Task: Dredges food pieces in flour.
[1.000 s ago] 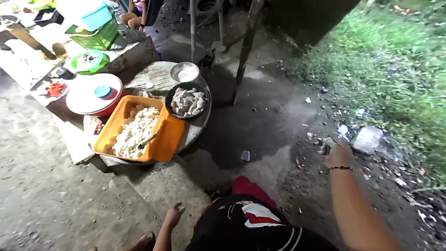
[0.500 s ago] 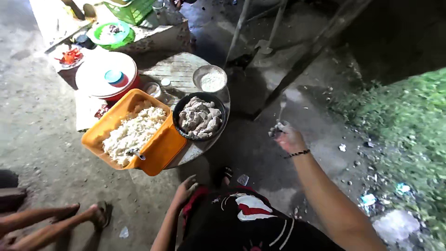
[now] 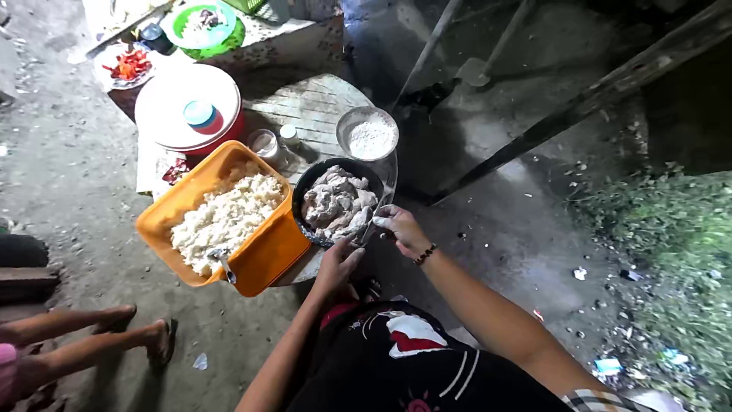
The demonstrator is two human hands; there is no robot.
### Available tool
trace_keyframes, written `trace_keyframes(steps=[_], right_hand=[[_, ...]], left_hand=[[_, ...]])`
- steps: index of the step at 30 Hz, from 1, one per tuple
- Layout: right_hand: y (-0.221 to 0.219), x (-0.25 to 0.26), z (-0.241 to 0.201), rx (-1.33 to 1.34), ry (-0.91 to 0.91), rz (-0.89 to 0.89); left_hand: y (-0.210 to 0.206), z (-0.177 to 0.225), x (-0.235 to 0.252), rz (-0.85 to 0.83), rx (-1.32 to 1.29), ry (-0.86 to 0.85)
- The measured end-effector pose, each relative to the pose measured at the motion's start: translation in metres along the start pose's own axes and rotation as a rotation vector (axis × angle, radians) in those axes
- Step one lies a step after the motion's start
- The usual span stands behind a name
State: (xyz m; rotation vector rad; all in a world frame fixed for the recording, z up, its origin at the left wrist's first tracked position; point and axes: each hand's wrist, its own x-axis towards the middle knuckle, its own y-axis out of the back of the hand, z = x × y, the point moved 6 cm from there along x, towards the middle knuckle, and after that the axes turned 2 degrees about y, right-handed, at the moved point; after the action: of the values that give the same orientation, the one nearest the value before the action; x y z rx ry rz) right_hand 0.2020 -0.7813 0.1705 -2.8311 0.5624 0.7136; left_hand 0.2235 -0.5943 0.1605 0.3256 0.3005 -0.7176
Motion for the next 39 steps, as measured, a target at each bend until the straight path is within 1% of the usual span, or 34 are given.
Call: trace_keyframes(steps=[3, 6, 12, 14, 16, 19, 22, 24, 27, 30, 32, 35, 39], right_hand=[[-0.014, 0.008, -0.01, -0.072, 0.038, -0.037], [-0.024, 0.016, -0.01, -0.128, 0.066, -0.068], [-0.039, 0.032, -0.017, -0.202, 0.039, -0.166], [-0.033, 0.04, -0.026, -0.271, 0.075, -0.197], [-0.019, 0.051, -0.039, -0.377, 0.137, -0.164], [0.012, 0.093, -0.041, -0.538, 0.225, -0.068], [0.028, 0.132, -0.037, -0.732, 0.21, -0.053], [0.029, 0.158, -0.029, -0.918, 0.235, -0.111], [0.018, 0.186, -0.022, -1.156, 0.245, -0.253], [0.0, 0.208, -0.019, -1.296, 0.238, -0.411], [-0.006, 0.224, -0.02, -1.337, 0.238, -0.503], [-0.009, 0.242, -0.035, -1.329, 0.252, -0.585], [-0.008, 0.255, -0.047, -1.331, 0.306, -0.615]], left_hand=[[0.008, 0.008, 0.016, -0.005, -0.033, 0.038], [0.013, 0.01, 0.029, -0.024, -0.062, 0.05], [0.029, 0.013, 0.041, 0.028, -0.199, 0.052], [0.037, 0.011, 0.044, 0.065, -0.241, 0.053], [0.048, 0.008, 0.046, 0.117, -0.236, 0.067], [0.064, 0.004, 0.047, 0.208, -0.214, 0.089], [0.073, -0.004, 0.045, 0.31, -0.197, 0.117], [0.074, -0.011, 0.044, 0.372, -0.19, 0.141], [0.068, -0.019, 0.042, 0.48, -0.219, 0.183], [0.058, -0.017, 0.036, 0.582, -0.223, 0.198], [0.05, -0.016, 0.034, 0.631, -0.231, 0.193], [0.038, -0.018, 0.029, 0.7, -0.28, 0.22], [0.027, -0.024, 0.018, 0.765, -0.318, 0.244]])
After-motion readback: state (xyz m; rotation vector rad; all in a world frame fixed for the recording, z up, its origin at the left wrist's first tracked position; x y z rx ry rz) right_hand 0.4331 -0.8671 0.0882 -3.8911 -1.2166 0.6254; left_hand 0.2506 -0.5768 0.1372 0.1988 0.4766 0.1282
